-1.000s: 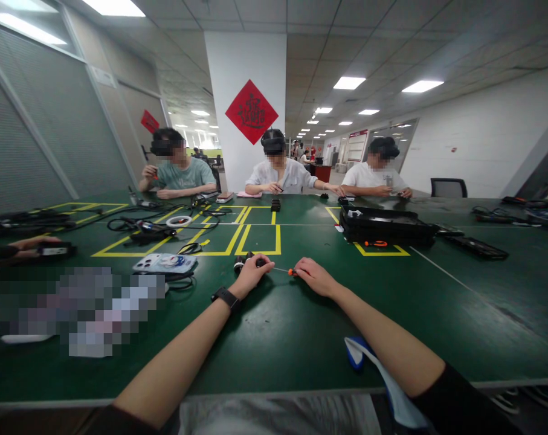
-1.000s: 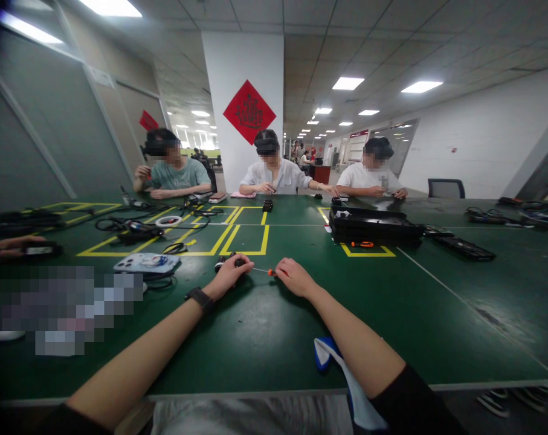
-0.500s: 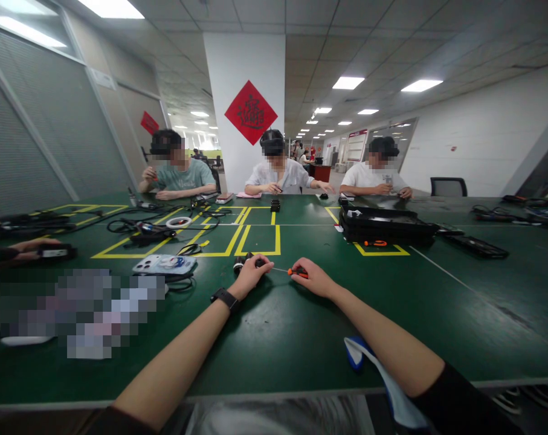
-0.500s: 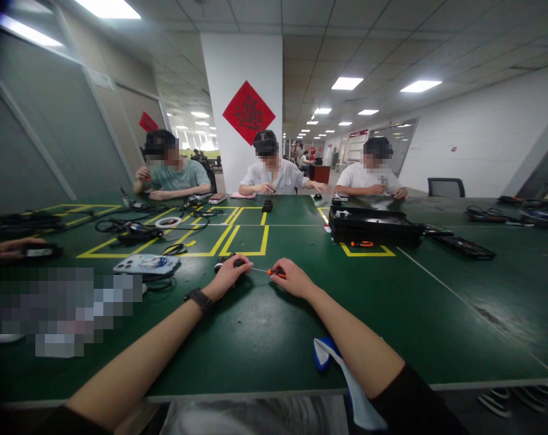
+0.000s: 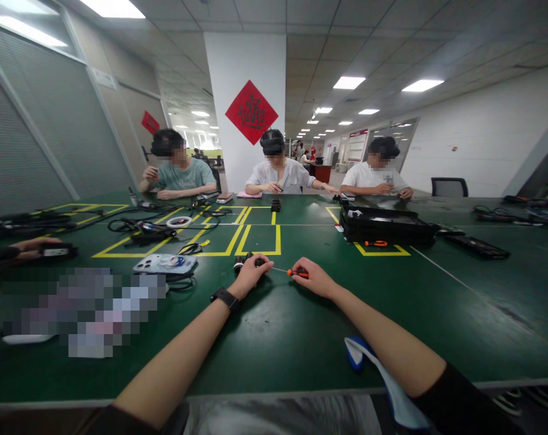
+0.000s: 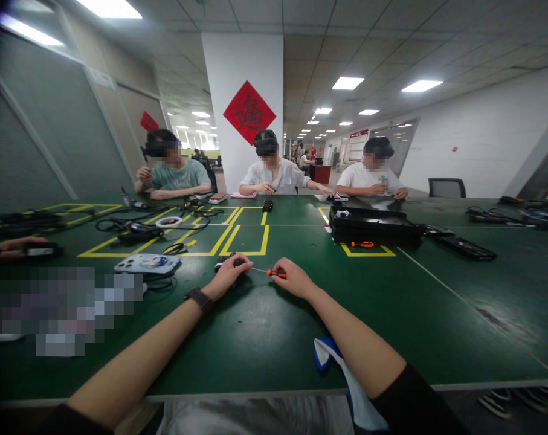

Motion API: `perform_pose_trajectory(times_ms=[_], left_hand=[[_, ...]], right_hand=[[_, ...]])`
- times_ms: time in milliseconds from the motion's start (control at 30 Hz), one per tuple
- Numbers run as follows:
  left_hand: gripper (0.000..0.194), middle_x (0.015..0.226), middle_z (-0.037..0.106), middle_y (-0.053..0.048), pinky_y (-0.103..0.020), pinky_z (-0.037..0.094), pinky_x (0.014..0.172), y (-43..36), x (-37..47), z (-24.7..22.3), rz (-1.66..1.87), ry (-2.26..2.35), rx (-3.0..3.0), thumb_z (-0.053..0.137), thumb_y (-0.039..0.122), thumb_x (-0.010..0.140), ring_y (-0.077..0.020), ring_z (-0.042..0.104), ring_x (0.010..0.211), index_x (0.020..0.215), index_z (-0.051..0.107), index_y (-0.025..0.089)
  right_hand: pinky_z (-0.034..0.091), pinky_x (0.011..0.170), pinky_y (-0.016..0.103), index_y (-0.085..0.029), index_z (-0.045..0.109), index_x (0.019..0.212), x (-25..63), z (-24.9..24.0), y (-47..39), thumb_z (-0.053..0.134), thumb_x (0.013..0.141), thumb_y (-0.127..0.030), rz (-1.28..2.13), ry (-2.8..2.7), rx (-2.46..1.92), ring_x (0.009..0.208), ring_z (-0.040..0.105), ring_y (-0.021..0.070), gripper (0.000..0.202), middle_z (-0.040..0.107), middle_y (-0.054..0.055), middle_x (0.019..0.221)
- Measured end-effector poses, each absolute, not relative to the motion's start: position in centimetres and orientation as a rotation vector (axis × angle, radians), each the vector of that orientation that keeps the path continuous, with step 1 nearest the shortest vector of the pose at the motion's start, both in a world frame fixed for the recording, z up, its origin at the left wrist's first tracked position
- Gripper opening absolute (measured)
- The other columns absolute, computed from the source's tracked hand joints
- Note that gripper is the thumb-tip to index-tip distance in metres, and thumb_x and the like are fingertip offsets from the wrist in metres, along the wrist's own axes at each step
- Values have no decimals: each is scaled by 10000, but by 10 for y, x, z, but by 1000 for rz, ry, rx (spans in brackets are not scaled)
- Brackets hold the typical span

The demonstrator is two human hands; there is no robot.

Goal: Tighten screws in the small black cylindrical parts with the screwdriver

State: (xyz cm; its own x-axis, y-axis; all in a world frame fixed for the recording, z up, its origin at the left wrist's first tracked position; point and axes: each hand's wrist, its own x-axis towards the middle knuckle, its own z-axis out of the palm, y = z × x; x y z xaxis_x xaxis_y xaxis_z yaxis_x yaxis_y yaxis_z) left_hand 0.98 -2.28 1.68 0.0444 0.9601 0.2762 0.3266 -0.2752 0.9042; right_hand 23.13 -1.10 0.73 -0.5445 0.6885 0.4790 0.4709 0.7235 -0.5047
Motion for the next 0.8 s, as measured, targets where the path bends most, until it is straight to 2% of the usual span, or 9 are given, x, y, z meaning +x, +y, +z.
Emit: perform_pose_trajectory(times_ms=[200,300,433,633,800], left_hand=[[294,621,555,18,-197,329,451,-22,10,15,1247,1314,1703,568,446,677,-85,449,510,770,570,167],[293,626,557,18,-199,332,452,-23,10,16,1245,1322,1701,566,446,677,-84,447,508,769,573,168],[303,625,554,20,-199,328,446,-23,11,16,1233,1349,1681,562,454,676,-84,443,500,776,574,169],[314,629,559,17,-217,386,556,-20,10,13,1271,1295,1705,574,463,664,-103,497,581,760,569,164],[320,642,567,12,-222,387,585,-20,9,13,1265,1294,1723,564,474,670,-112,507,606,757,568,166]], right_hand=[[392,703,259,-166,546,885,230,9,-12,583,743,-268,444,-2240,-902,769,487,128,179,535,26,877],[385,748,279,-169,569,894,231,11,-12,526,796,-282,418,-2256,-909,819,485,141,156,540,36,883],[376,768,294,-161,601,802,231,11,-9,440,848,-268,383,-2265,-931,818,479,145,198,540,41,829],[383,737,277,-163,584,779,231,8,-9,539,760,-217,328,-2236,-885,790,482,140,73,539,30,820],[387,682,253,-164,557,795,229,7,-11,582,704,-213,348,-2180,-900,747,481,128,107,543,23,829]])
